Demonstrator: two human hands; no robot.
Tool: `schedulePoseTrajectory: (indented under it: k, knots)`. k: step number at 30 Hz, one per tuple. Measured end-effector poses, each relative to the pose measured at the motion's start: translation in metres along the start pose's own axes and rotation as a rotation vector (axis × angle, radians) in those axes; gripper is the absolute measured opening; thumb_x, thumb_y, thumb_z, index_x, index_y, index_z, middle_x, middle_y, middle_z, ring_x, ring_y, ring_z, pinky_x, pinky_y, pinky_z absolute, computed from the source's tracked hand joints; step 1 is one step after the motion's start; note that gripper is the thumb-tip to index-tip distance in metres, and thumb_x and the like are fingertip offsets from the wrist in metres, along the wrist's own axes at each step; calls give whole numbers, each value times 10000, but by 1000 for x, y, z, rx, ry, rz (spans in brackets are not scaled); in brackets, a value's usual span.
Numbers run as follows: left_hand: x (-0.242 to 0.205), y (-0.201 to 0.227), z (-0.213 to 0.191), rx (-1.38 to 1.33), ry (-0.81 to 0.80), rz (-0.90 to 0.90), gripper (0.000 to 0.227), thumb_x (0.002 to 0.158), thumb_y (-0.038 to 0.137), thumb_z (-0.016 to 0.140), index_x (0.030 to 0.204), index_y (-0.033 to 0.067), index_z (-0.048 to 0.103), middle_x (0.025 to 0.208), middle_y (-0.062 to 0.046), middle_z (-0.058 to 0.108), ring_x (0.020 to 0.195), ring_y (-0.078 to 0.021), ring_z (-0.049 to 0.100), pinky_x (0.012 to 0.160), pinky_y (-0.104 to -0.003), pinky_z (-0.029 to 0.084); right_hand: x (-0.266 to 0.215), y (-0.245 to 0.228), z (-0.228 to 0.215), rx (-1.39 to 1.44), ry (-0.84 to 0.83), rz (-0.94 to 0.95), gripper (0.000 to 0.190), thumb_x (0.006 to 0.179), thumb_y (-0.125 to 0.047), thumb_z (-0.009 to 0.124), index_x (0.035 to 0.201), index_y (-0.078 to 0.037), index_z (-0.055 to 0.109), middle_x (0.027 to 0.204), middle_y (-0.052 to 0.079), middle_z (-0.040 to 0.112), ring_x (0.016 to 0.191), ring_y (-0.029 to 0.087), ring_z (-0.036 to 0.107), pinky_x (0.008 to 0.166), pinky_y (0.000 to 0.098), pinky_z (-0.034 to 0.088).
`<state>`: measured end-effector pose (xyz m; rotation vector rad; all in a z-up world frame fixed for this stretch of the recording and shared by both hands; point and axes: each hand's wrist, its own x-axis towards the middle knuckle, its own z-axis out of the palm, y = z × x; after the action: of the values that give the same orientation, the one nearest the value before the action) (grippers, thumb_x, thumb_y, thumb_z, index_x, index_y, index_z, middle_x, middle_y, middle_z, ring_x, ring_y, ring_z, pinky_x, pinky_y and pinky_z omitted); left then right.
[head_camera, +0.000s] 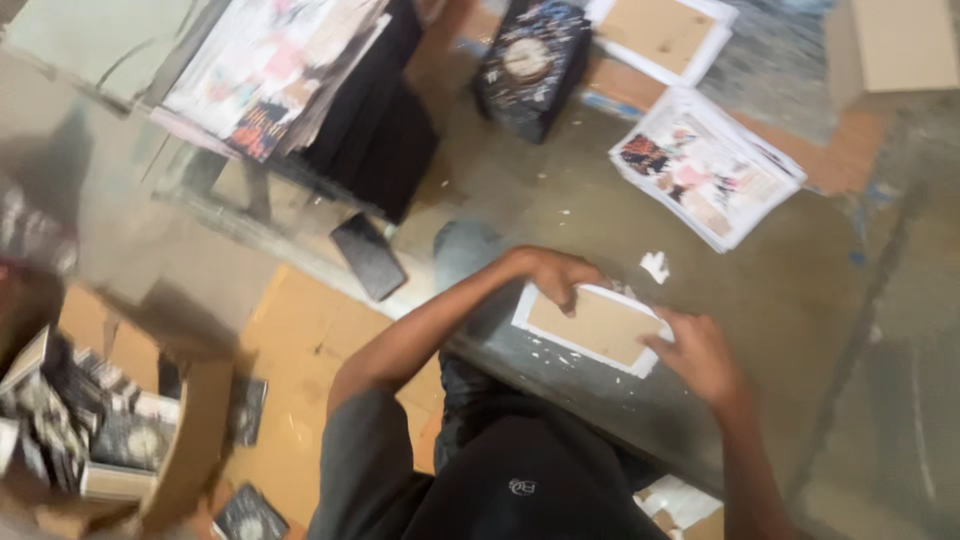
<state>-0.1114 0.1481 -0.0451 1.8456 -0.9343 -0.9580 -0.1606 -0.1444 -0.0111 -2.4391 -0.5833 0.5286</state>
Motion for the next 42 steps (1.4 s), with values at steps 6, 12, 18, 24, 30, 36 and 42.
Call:
schedulePoseTrajectory:
  k: [6, 12, 18, 24, 30, 36, 42]
  knots:
    - [-8, 28, 22, 507, 418, -133, 651, 700, -50, 710, 1332, 73, 620, 1374, -167, 625, 1219, -369, 606, 1004, -483, 489, 16, -7, 25, -387, 321, -224, 354, 888, -62, 598, 1234, -55, 668, 1174, 170, 723, 1094, 316, 696, 1067, 436, 531]
    - [-9, 28, 53, 786, 560, -143, 561, 876, 16, 587, 1436, -4, 550, 1403, -186, 568, 1275, -377, 528, 1077, -471, 469, 12, 15, 48, -390, 324, -139, 356, 919, -67, 589, 1253, -142, 688, 1260, 106, 733, 1188, 310, 676, 934, 410, 573]
    - [-31, 10, 94, 786, 639, -165, 537, 906, -16, 565, 1443, -17, 562, 1494, -156, 571, 1378, -366, 541, 1077, -420, 491, 7, -26, 66, -394, 178, -212, 662, 946, -367, 595, 1497, -15, 494, 1573, 135, 501, 1478, 281, 461, 1246, 455, 266]
    - [-112, 16, 82, 826, 826, -365, 453, 924, 3, 576, 1376, -18, 604, 1410, -192, 651, 1328, -366, 597, 1145, -479, 445, -22, -15, 53, -305, 159, 145, 965, 1040, -644, 488, 1645, 53, 206, 1714, 208, 274, 1594, 290, 206, 1285, 576, -11]
    - [-55, 38, 67, 634, 1017, -260, 400, 883, 109, 630, 1258, -30, 634, 1174, -241, 667, 1100, -440, 614, 996, -499, 464, -5, -47, 72, -195, 119, 76, 1233, 789, -667, 721, 1650, -16, 126, 1698, 281, 59, 1595, 412, 68, 1237, 633, -57]
    - [-47, 54, 33, 260, 492, -547, 398, 1034, 335, 626, 1049, -53, 714, 799, -230, 621, 813, -373, 620, 805, -452, 505, -11, -51, 64, -47, 389, 151, 1319, 659, -554, 912, 1595, -39, 139, 1650, 282, 40, 1539, 462, 69, 1214, 655, 21]
    - [-57, 40, 49, -387, 482, -59, 451, 1048, 326, 612, 1335, -22, 594, 1115, -115, 696, 977, -177, 623, 850, -331, 524, -10, -37, 70, 1115, 528, 62, 880, 932, -304, 798, 1545, -46, 222, 1506, 181, 434, 1277, 254, 581, 1016, 406, 541]
